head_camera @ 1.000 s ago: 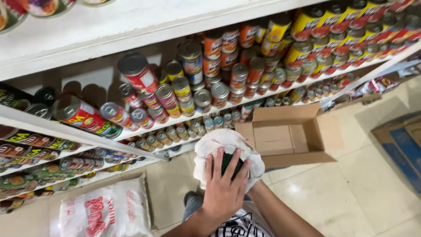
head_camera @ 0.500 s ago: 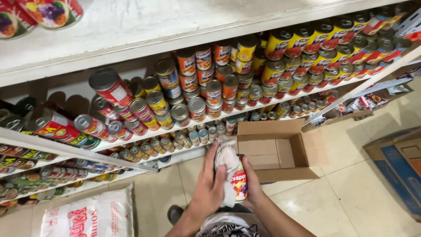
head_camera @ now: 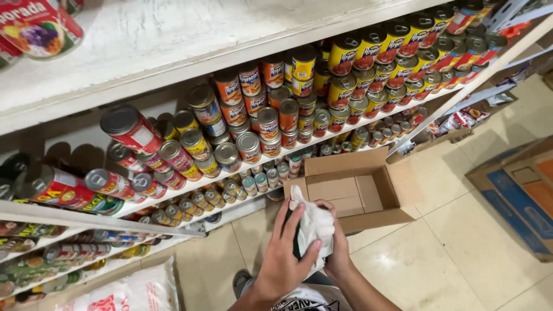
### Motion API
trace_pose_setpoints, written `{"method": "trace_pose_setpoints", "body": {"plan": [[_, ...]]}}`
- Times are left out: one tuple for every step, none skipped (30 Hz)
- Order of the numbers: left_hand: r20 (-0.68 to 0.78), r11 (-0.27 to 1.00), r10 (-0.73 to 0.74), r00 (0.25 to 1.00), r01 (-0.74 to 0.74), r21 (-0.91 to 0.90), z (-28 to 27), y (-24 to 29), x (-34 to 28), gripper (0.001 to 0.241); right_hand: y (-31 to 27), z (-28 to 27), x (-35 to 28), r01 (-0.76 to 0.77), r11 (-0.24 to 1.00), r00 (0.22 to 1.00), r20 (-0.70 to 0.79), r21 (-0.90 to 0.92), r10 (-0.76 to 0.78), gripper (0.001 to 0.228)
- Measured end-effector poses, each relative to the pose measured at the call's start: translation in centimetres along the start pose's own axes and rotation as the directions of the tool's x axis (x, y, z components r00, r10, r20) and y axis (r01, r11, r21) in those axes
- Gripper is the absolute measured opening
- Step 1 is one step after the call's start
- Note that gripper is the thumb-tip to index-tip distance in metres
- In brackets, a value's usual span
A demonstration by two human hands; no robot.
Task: The person is taking canned goods off a shelf, wiping them clean with a cloth, and then placing them back on the shelf in an organized manner.
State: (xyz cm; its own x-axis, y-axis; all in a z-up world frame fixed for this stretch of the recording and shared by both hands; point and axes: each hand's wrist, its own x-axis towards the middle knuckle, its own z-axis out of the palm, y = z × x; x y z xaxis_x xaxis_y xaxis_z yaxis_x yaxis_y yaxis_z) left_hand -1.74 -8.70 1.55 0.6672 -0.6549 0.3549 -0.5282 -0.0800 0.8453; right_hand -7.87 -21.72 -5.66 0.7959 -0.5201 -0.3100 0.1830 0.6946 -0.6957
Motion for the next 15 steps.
{"method": "trace_pose_setpoints", "body": {"plan": [[0.015,0.999,-0.015,1.0,0.016,-0.031,-0.6,-0.4,-0.1,0.071,0.2,0.7,-0.5,0.072,0.995,0.996,0.05,-0.063,-0.069,0.048],[0.031,0.998,-0.03,0.999,0.032,-0.062,-1.3,-0.8,-0.3,0.07,0.4,1.4,-0.9,0.145,0.982,0.986,0.103,-0.123,-0.133,0.049],[0.036,0.998,-0.029,0.999,0.031,-0.062,-2.1,-1.5,-0.3,0.07,0.8,2.0,-1.2,0.147,0.982,0.986,0.1,-0.12,-0.136,0.049],[0.06,0.983,-0.084,0.995,0.093,-0.159,-2.8,-2.3,-0.4,0.068,1.4,2.7,-1.4,0.234,0.958,0.966,0.149,-0.167,-0.211,0.047],[0.086,0.953,-0.15,0.985,0.168,-0.251,-3.7,-2.9,-0.9,0.066,2.1,3.3,-2.0,0.308,0.928,0.942,0.199,-0.209,-0.268,0.046],[0.089,0.952,-0.162,0.983,0.179,-0.249,-4.3,-3.1,-1.5,0.066,2.8,4.2,-2.5,0.298,0.932,0.946,0.195,-0.208,-0.259,0.046],[0.061,0.932,-0.239,0.969,0.247,-0.264,-4.9,-3.5,-1.9,0.06,3.4,5.1,-2.8,0.301,0.936,0.942,0.21,-0.184,-0.262,0.046],[0.035,0.908,-0.316,0.948,0.312,-0.28,-5.6,-3.9,-2.4,0.055,4.1,6.1,-3.1,0.303,0.94,0.938,0.224,-0.158,-0.265,0.046],[0.029,0.907,-0.321,0.947,0.316,-0.277,-6.2,-3.8,-2.8,0.055,4.7,6.8,-3.1,0.297,0.942,0.939,0.228,-0.156,-0.258,0.046],[-0.02,0.942,-0.297,0.955,0.289,-0.17,-6.9,-3.7,-3.3,0.059,5.2,7.5,-3.0,0.299,0.938,0.946,0.185,-0.178,-0.267,0.048],[-0.066,0.962,-0.272,0.96,0.268,-0.06,-7.6,-3.7,-3.9,0.063,6.0,8.1,-3.1,0.296,0.934,0.952,0.14,-0.201,-0.272,0.049],[-0.071,0.959,-0.281,0.957,0.277,-0.057,-8.2,-3.5,-4.6,0.063,6.3,9.0,-3.3,0.286,0.937,0.955,0.142,-0.201,-0.261,0.049],[-0.104,0.988,-0.145,0.984,0.15,0.046,-8.7,-3.2,-5.2,0.072,6.5,9.8,-3.4,0.22,0.964,0.974,0.087,-0.149,-0.209,0.053],[-0.119,0.988,-0.005,0.993,0.023,0.154,-9.2,-2.9,-5.7,0.081,6.6,10.6,-3.4,0.154,0.984,0.988,0.035,-0.093,-0.152,0.058],[-0.125,0.987,-0.017,0.992,0.037,0.156,-10.0,-2.8,-6.1,0.081,6.7,11.6,-4.0,0.141,0.985,0.99,0.037,-0.096,-0.138,0.058]]}}
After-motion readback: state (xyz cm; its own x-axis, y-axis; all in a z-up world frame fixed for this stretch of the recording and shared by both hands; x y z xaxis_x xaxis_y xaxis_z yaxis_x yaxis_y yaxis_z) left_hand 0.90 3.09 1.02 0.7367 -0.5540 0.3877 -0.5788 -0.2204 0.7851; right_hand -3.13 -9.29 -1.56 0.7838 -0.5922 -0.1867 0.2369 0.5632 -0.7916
